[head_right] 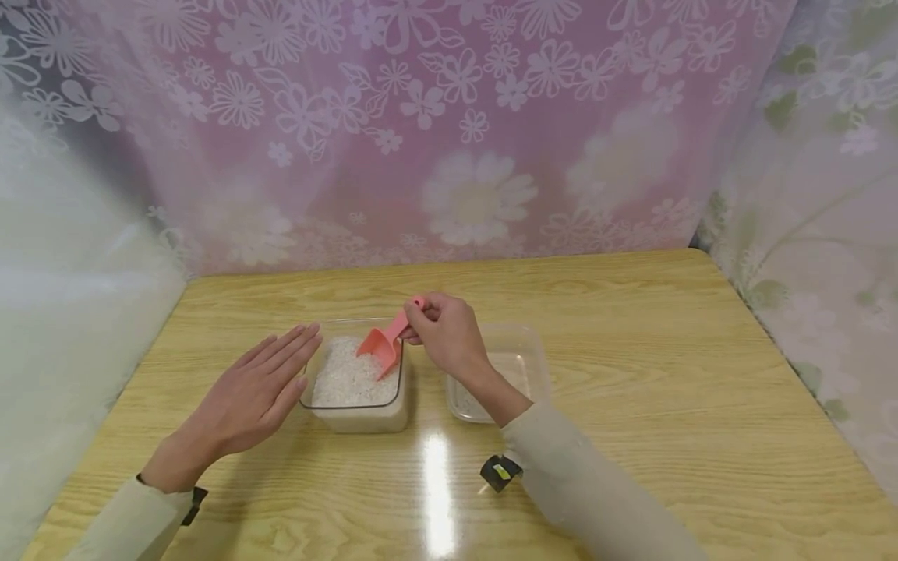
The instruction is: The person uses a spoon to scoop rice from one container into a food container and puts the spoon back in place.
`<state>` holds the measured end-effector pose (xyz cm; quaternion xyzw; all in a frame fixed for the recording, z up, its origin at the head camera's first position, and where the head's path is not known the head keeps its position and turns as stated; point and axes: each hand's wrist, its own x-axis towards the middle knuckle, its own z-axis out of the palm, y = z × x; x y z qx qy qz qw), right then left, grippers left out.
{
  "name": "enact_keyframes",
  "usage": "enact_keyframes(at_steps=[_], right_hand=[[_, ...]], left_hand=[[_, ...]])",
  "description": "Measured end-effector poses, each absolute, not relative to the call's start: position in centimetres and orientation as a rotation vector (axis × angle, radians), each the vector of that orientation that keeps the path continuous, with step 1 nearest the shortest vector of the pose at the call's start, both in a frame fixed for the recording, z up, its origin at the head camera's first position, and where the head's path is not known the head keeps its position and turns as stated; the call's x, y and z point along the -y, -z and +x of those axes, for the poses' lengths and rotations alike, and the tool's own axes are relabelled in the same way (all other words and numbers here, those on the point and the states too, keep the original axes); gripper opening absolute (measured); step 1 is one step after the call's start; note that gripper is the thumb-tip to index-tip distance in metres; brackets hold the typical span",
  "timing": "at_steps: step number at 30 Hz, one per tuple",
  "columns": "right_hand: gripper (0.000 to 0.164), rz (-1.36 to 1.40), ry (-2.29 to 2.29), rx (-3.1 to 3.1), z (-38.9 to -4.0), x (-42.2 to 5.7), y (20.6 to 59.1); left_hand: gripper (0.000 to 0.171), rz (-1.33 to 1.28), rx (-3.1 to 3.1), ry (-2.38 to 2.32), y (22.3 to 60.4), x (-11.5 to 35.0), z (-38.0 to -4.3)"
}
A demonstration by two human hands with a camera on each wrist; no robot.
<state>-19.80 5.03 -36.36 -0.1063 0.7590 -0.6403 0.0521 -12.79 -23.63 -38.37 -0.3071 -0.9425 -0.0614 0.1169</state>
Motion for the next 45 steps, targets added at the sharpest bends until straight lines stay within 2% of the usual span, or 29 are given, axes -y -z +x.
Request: enact_keyframes(at_steps=[23,34,38,45], right_hand=[[0.028,0.039,2.218,-1.838,-19.6,-6.3,37.1],[0.035,0.061,2.3,-1.622,-19.7,-7.0,36.2],[0.034,0.072,2.329,-1.567,-19.8,-7.3,36.0],[0.021,0.1,2.362,-1.491,-20.0,-8.5,35.3]], left_hand=[[0.057,-0.903,2.796,0.184,38.3,23.6,-12.7],[0.057,-0.892,2.798,0.177,38.3,23.7,-12.7],[0.057,-0.892,2.802,0.173,38.2,23.7,-12.7],[0.057,-0.895,2.813,0.182,38.1,23.7,-12.7]])
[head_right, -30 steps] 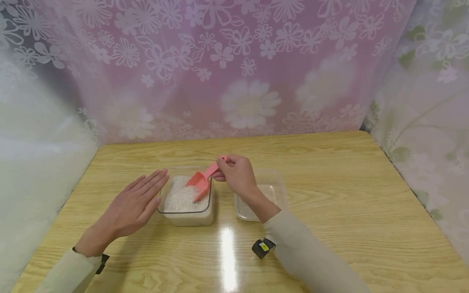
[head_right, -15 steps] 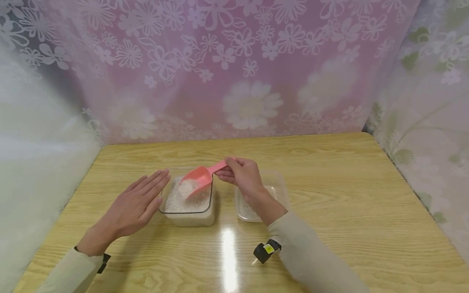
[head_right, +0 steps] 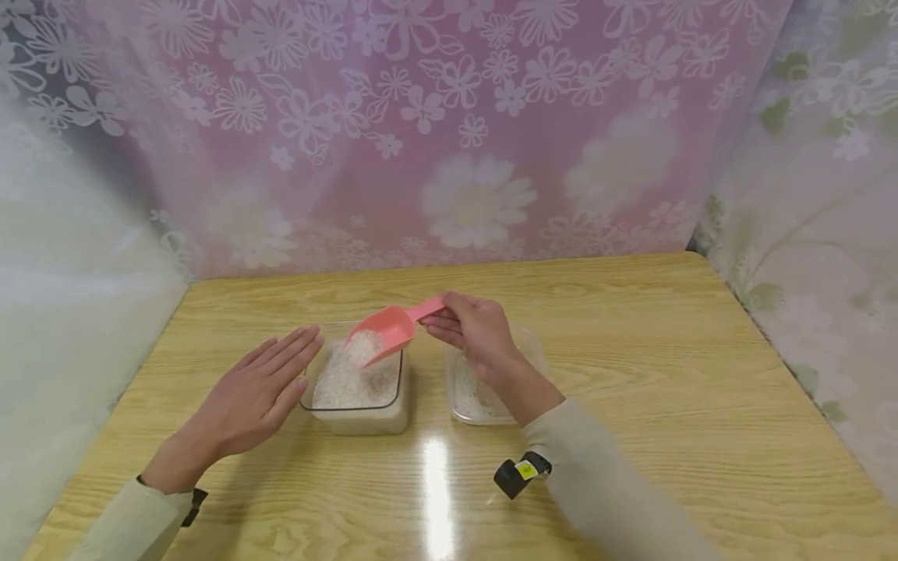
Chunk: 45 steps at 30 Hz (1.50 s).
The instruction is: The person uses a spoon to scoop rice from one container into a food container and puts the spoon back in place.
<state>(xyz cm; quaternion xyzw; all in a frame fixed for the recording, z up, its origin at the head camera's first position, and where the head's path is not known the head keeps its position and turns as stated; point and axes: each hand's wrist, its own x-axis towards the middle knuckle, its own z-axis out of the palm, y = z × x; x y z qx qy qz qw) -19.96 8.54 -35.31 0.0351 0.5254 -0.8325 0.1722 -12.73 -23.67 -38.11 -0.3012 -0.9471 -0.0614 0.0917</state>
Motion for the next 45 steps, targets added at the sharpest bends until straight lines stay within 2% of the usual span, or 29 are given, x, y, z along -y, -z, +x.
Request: enact_keyframes(at_steps=[25,45], right_hand=[[0.014,0.158,2.466,-1.353,-19.8,-15.2,33.8],[0.015,0.208,2.54,-1.231,-19.0,-21.5,35.9]], left_hand=[[0.055,-0.907,2.797,0.232,38.5,23.8,-12.8],[0.055,-0.91,2.771,0.25,38.7,23.6,-12.8]])
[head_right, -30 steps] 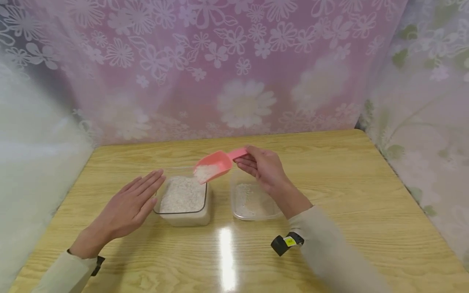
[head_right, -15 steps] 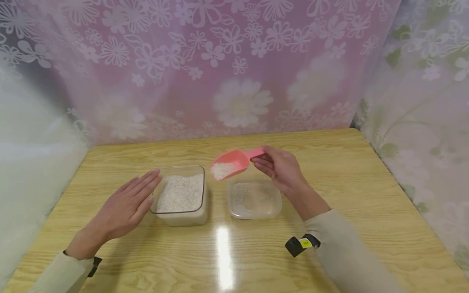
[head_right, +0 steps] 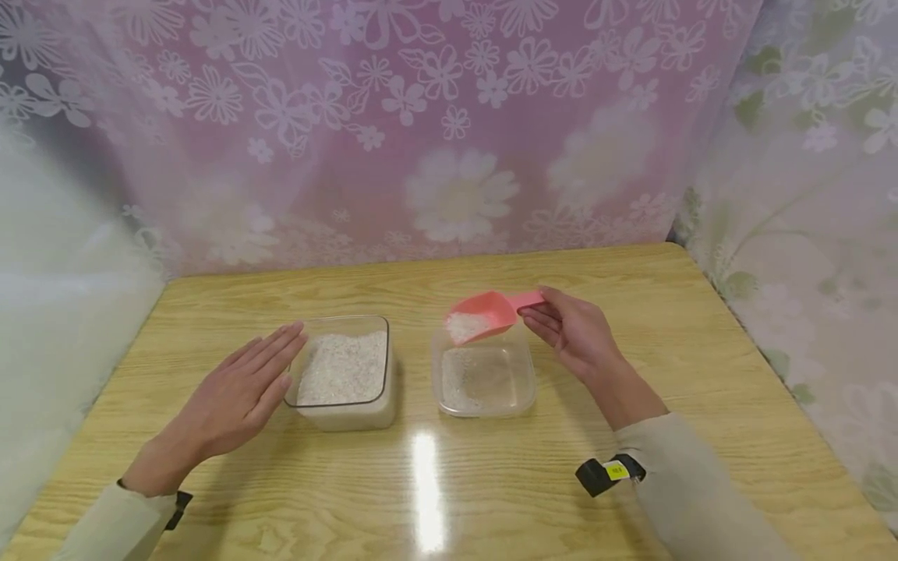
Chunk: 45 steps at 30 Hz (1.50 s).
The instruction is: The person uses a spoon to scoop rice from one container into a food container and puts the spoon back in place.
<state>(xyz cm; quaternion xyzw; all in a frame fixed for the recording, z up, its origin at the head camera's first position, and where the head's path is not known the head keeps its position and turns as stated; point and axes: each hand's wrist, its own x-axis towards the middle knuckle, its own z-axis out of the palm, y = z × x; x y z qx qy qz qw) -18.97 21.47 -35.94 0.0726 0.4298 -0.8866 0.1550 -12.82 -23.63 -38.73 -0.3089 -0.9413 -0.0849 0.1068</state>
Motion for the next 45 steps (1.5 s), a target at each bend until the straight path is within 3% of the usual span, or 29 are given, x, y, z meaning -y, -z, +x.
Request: enact_keyframes(at_steps=[45], right_hand=[[0.018,0.206,2.512,-1.456,-18.6,-24.0,38.9]], left_hand=[[0.055,-0.905,2.761,0.27,38.8,23.7,-12.8]])
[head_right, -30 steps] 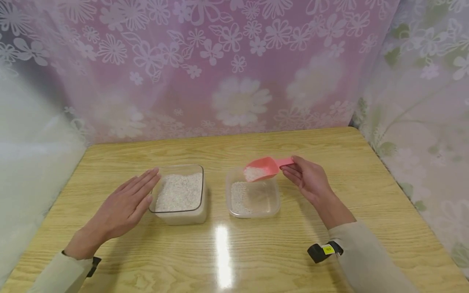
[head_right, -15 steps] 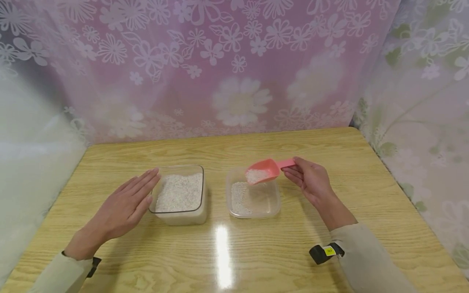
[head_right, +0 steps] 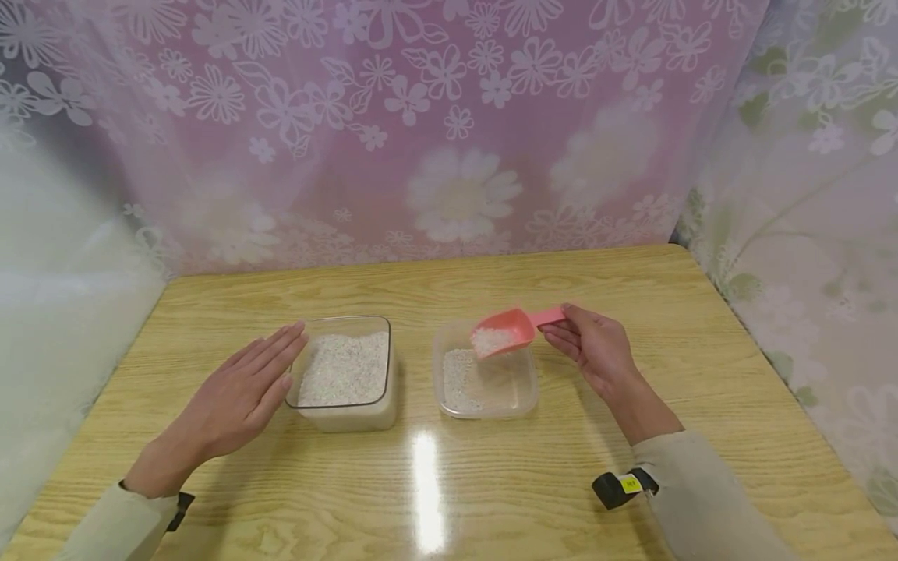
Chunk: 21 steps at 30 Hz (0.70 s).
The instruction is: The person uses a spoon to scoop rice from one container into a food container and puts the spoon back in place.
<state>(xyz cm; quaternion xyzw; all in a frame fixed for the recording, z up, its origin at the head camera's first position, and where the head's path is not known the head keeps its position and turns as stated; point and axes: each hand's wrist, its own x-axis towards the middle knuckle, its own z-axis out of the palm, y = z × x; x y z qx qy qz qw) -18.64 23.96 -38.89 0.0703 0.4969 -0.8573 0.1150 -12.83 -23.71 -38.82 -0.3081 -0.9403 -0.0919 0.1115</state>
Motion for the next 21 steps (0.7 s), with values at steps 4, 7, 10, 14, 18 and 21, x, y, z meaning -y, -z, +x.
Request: enact_keyframes(at_steps=[4,7,10,14,18,21], right_hand=[[0.018,0.207,2.505,-1.481,-18.63,-23.96,38.95],[0.018,0.199,2.5,-1.503,-18.6,-23.94,38.95],[0.017,0.187,2.494,-1.527,-18.55,-23.86,38.92],[0.017,0.176,2.497,-1.551,-18.53,-23.73,38.85],[0.019,0.181,2.489,-1.578,-18.64,-23.58,38.74],[0.019,0.177,2.484,-1.589,-18.71,-23.49,38.62]], left_hand=[[0.055,-0.904,2.763,0.273,38.82,23.7,-12.83],[0.055,-0.901,2.764,0.278,38.81,23.7,-12.83],[0.055,-0.896,2.764,0.281,38.82,23.7,-12.82],[0.055,-0.892,2.763,0.281,38.84,23.66,-12.81],[0.055,-0.891,2.768,0.279,38.86,23.64,-12.8],[0.055,-0.891,2.77,0.277,38.85,23.64,-12.81]])
